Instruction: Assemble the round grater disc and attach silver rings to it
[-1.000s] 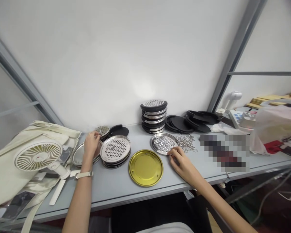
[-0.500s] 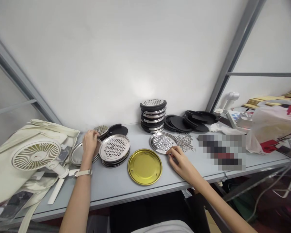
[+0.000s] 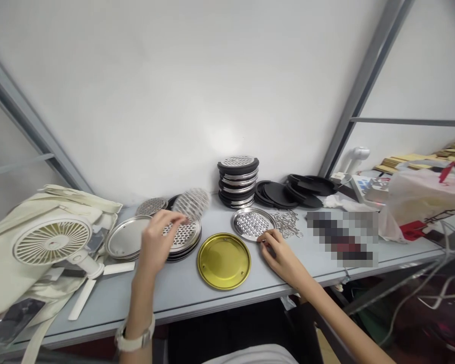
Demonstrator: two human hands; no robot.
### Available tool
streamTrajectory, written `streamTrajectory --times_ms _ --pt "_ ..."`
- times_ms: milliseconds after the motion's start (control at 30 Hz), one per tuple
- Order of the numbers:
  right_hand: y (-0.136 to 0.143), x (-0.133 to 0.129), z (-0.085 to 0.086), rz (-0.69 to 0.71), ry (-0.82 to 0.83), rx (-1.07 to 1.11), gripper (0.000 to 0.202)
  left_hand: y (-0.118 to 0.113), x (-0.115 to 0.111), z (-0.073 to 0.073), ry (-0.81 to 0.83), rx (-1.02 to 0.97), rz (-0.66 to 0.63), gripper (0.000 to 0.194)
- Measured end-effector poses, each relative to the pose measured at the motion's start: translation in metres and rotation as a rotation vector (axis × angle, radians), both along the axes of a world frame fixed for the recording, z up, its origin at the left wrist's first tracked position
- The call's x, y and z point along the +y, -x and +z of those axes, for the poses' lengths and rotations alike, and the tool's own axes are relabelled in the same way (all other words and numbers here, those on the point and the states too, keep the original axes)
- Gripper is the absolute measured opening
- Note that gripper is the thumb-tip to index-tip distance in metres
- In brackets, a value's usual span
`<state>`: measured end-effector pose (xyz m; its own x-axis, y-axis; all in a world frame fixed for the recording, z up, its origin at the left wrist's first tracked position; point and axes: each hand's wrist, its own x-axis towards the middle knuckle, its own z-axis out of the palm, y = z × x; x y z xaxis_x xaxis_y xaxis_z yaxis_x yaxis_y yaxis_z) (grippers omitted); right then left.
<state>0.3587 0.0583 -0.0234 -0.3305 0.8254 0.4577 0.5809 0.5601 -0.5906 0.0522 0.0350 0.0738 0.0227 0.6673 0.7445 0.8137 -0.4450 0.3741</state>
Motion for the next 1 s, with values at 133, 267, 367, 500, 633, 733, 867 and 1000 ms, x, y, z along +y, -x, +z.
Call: streamTrajectory --times_ms 133,267,367,500,633,733,867,1000 --pt "0.0 0.0 0.0 0.013 0.002 0.005 0.015 -0.055 -0.036 -0.009 0.455 -0.035 -0.325 0.016" --pt "-0.001 0.0 0.001 0.02 0.021 0.008 0.014 -0.083 -0.059 -0.031 0.689 -0.05 -0.449 0.017" --pt "-0.001 0.0 0.002 0.022 0.03 0.012 0.014 -0.082 -0.068 -0.044 0.723 -0.089 -0.411 0.017" --pt "-0.001 0.0 0.001 0.02 0.042 0.011 0.014 -0.07 -0.069 -0.055 0.706 -0.135 -0.339 0.02" --pt "-0.001 -0.001 0.0 0.019 0.033 0.008 0.013 -0.059 -0.06 -0.068 0.647 -0.14 -0.249 0.018" --pt "-0.001 -0.001 -0.001 0.019 0.025 0.008 0.013 -0.054 -0.055 -0.077 0.598 -0.137 -0.191 0.018" --pt "-0.002 0.0 0.0 0.012 0.025 0.006 0.014 -0.052 -0.056 -0.087 0.517 -0.128 -0.141 0.018" --pt "-0.002 -0.004 0.002 0.01 -0.022 -0.018 0.015 -0.056 -0.067 -0.096 0.401 -0.173 -0.071 0.018"
